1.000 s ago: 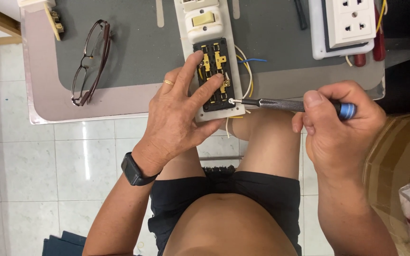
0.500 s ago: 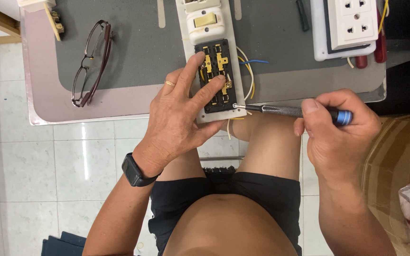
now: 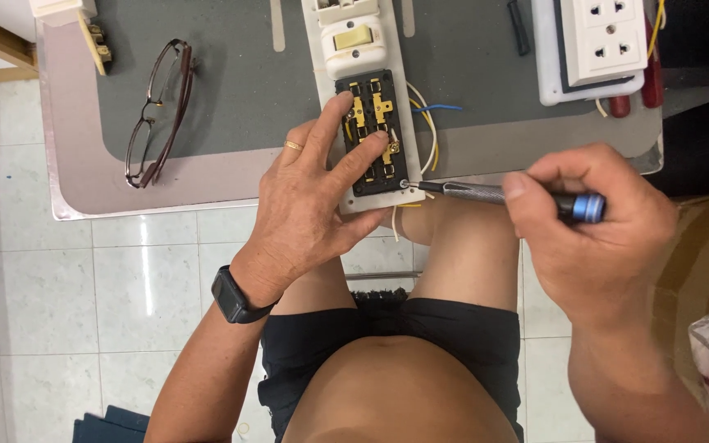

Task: The person assembles a multi-socket power strip by inserting a black internal module into a white plastic housing, securing it with a screwdriver, and attaching a front socket faceplate. The person then handles a separate white panel with three black switches.

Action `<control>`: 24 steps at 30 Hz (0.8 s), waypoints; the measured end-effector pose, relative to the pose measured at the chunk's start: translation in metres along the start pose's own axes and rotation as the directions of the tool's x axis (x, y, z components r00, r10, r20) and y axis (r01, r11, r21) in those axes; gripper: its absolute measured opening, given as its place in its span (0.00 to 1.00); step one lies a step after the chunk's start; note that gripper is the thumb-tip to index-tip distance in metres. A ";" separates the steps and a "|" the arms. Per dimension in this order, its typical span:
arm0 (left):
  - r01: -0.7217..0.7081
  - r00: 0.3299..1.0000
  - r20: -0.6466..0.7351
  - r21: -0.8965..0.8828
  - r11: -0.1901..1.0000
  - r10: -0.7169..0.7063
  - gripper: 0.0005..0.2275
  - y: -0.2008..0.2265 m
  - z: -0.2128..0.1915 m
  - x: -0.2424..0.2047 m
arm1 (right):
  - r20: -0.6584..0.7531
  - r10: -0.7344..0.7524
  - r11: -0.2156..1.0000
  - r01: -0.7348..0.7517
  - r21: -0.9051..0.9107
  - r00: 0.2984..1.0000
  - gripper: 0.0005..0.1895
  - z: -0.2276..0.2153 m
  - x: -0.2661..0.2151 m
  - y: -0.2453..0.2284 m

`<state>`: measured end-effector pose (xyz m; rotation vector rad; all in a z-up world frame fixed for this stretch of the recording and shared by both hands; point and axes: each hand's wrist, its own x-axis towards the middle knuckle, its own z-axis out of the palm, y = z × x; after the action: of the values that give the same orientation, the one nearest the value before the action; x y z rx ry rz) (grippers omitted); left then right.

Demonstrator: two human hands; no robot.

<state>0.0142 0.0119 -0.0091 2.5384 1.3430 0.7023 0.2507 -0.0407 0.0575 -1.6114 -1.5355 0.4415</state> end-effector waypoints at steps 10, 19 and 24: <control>-0.015 1.000 -0.006 0.004 1.000 0.015 0.33 -0.001 -0.001 -0.001 | 0.312 -0.282 0.910 0.356 -0.214 0.907 0.06 -0.011 0.030 -0.045; -0.006 1.000 0.004 -0.002 1.000 0.006 0.34 -0.003 -0.001 0.000 | 0.575 -0.326 0.795 0.547 -0.262 0.750 0.08 0.000 0.045 -0.040; -0.017 1.000 0.003 0.003 1.000 0.017 0.34 -0.002 -0.001 0.000 | 0.450 -0.335 0.807 0.499 -0.317 0.828 0.09 -0.025 0.039 -0.056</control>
<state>0.0121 0.0134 -0.0086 2.5547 1.3244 0.7002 0.2404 -0.0185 0.1254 -1.4704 -2.3587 0.1683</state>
